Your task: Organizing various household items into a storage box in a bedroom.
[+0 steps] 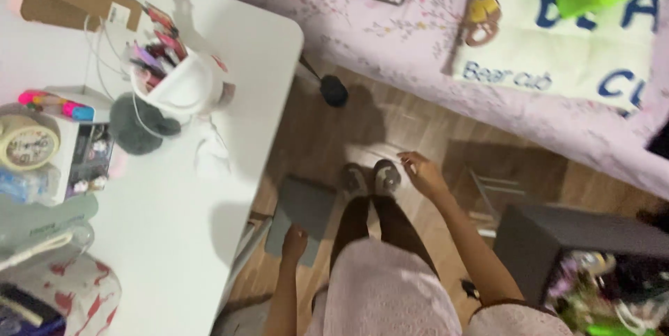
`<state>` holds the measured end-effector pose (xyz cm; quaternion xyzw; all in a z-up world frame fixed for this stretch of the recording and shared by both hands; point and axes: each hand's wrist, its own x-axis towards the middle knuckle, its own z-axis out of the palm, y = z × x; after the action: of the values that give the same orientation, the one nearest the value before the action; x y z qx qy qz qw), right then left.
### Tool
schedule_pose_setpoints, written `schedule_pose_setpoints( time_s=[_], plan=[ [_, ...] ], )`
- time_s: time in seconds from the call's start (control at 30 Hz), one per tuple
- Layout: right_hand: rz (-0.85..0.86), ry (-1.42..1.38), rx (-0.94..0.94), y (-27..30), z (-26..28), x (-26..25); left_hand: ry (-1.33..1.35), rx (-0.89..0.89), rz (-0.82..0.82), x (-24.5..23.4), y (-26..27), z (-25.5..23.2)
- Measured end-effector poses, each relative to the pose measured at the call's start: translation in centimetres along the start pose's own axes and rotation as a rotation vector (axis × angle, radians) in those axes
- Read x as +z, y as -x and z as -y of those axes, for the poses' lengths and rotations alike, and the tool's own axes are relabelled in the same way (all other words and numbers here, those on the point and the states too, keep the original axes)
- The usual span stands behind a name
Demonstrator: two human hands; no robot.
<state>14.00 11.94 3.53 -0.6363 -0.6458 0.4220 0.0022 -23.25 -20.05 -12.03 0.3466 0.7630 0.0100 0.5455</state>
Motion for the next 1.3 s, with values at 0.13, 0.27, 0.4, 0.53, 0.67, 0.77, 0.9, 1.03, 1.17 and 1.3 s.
schedule_pose_setpoints(
  time_s=[0.13,0.27,0.4,0.53,0.67,0.77,0.9,1.03,1.17,1.3],
  plan=[
    [0.063,-0.028,-0.054,-8.4,-4.7,9.1,0.168,-0.025,0.076,2.1,-2.9,0.2],
    [0.295,0.245,-0.124,-17.9,-10.4,18.9,0.09,0.029,0.117,8.5,-10.5,4.3],
    [0.246,0.417,-0.386,-27.2,-19.0,31.6,0.083,-0.149,0.27,11.6,-18.4,5.5],
    [0.164,0.779,-0.494,-36.8,-25.5,41.9,0.147,-0.268,0.251,14.8,-24.8,7.1],
    [-0.105,0.728,-0.493,-44.5,-34.8,53.7,0.163,-0.186,0.167,18.5,-31.2,10.4],
    [-0.045,0.361,-0.212,-46.5,-36.0,55.5,0.139,-0.213,0.191,19.9,-34.5,10.7],
    [0.354,0.554,-0.193,-44.4,-39.3,55.1,0.261,-0.091,0.147,21.5,-35.6,8.5],
    [0.467,-0.261,0.234,-38.7,-36.9,44.8,0.311,-0.017,0.126,19.5,-37.7,1.5],
    [0.671,-0.848,0.573,-28.4,-35.8,38.1,0.286,0.022,0.063,16.0,-36.3,-5.2],
    [0.658,-1.308,0.764,-16.9,-29.0,29.6,0.487,-0.186,0.309,13.7,-31.9,-10.4]
  ],
)
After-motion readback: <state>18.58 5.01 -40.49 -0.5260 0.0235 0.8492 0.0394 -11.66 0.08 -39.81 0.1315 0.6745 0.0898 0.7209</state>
